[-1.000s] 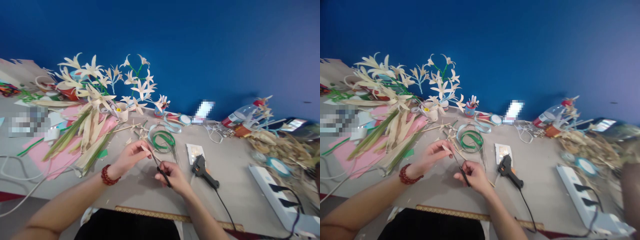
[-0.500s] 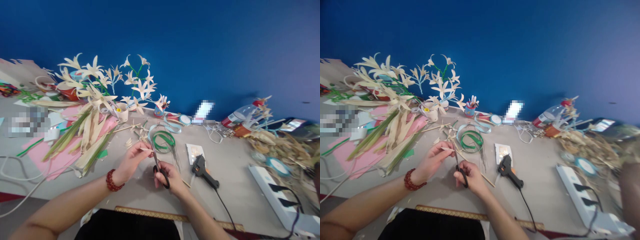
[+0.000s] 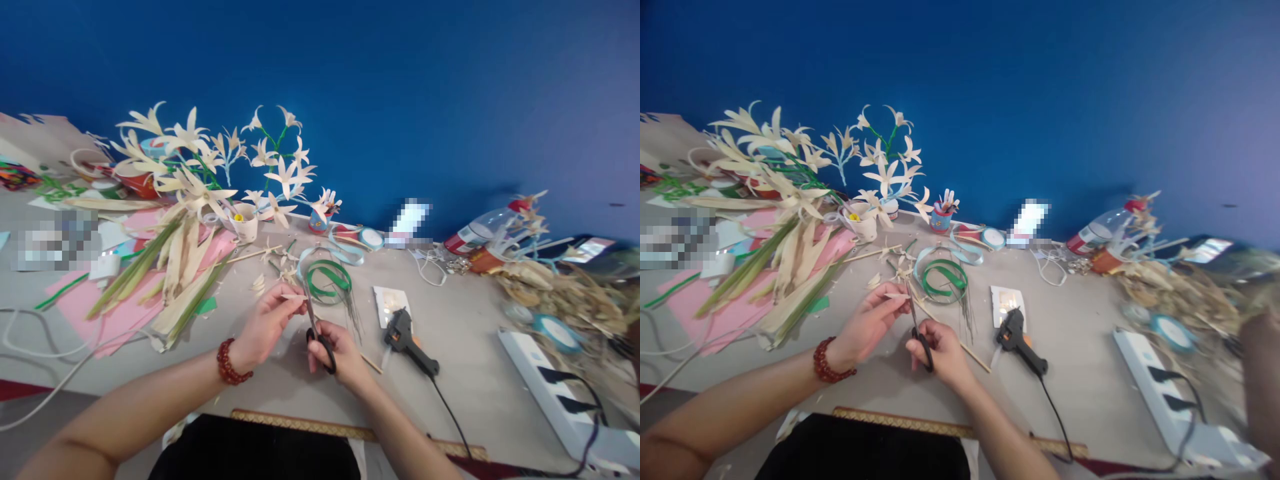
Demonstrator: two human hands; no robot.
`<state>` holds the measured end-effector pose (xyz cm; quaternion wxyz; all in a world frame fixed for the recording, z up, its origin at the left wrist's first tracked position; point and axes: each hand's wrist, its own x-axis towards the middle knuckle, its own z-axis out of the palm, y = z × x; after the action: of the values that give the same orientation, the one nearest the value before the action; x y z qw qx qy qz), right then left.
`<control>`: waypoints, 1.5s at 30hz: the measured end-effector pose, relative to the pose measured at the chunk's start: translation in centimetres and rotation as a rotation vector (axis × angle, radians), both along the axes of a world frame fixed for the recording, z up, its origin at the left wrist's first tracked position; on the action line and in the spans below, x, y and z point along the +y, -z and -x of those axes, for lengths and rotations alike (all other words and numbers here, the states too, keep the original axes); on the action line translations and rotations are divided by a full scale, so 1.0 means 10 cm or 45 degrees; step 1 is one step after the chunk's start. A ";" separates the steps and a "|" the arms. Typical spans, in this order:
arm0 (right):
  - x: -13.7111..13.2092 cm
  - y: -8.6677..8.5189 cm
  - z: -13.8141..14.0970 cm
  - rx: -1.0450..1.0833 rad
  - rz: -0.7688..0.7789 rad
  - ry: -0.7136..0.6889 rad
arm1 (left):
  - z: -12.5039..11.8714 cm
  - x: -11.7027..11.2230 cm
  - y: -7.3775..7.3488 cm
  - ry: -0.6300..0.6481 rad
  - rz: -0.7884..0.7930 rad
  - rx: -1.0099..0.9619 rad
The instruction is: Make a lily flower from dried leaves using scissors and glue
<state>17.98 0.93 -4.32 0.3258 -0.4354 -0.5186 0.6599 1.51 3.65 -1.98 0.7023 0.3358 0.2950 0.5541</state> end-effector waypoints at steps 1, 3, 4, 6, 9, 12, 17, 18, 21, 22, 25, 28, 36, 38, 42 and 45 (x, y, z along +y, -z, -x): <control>0.00 0.00 0.00 -0.001 0.001 0.004 | 0.00 0.00 0.00 0.000 0.004 -0.005; 0.00 0.00 0.00 -0.004 0.001 0.010 | 0.00 0.00 -0.01 -0.002 0.008 -0.012; 0.00 0.00 0.01 -0.006 0.003 0.011 | 0.00 0.00 -0.01 -0.001 0.007 -0.015; -0.01 0.02 0.01 -0.009 0.011 0.019 | 0.00 0.00 -0.02 0.009 0.008 -0.025; 0.01 0.04 -0.01 -0.026 -0.001 0.052 | 0.00 0.01 -0.02 0.027 0.003 -0.021; 0.06 -0.01 -0.09 -0.125 -0.116 0.096 | 0.03 0.05 0.00 -0.016 -0.033 0.054; -0.01 -0.23 -0.30 -0.877 -0.573 0.153 | 0.13 0.17 -0.03 -0.183 -0.170 0.244; -0.05 -0.27 -0.32 -1.063 -0.673 0.130 | 0.16 0.20 -0.05 -0.207 -0.183 0.256; -0.18 -0.32 -0.32 -1.446 -0.820 -0.031 | 0.21 0.25 -0.09 -0.245 -0.186 0.261; -0.21 -0.30 -0.30 -1.532 -0.807 -0.090 | 0.22 0.25 -0.09 -0.232 -0.175 0.265; -0.20 -0.25 -0.25 -1.677 -0.700 -0.204 | 0.20 0.23 -0.05 -0.115 -0.112 0.315; -0.09 -0.31 -0.27 -1.537 -0.630 -0.282 | 0.15 0.17 0.00 0.015 -0.091 0.383; 0.23 -0.73 -0.14 -0.698 -0.718 -0.023 | 0.13 0.10 -0.03 0.169 -0.202 0.474; 0.28 -0.67 -0.04 -0.556 -0.671 -0.005 | 0.12 0.10 -0.02 0.185 -0.222 0.477; 0.34 -0.45 0.03 -0.319 -0.460 0.055 | 0.14 0.09 0.00 0.126 -0.368 0.572; 0.35 -0.34 0.02 -0.165 -0.288 0.109 | 0.18 0.09 -0.02 -0.077 -0.711 0.814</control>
<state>17.77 4.41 -0.91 0.3666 -0.4592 -0.5905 0.5532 -0.34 4.59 -1.76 0.4409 0.6593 0.3462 0.5011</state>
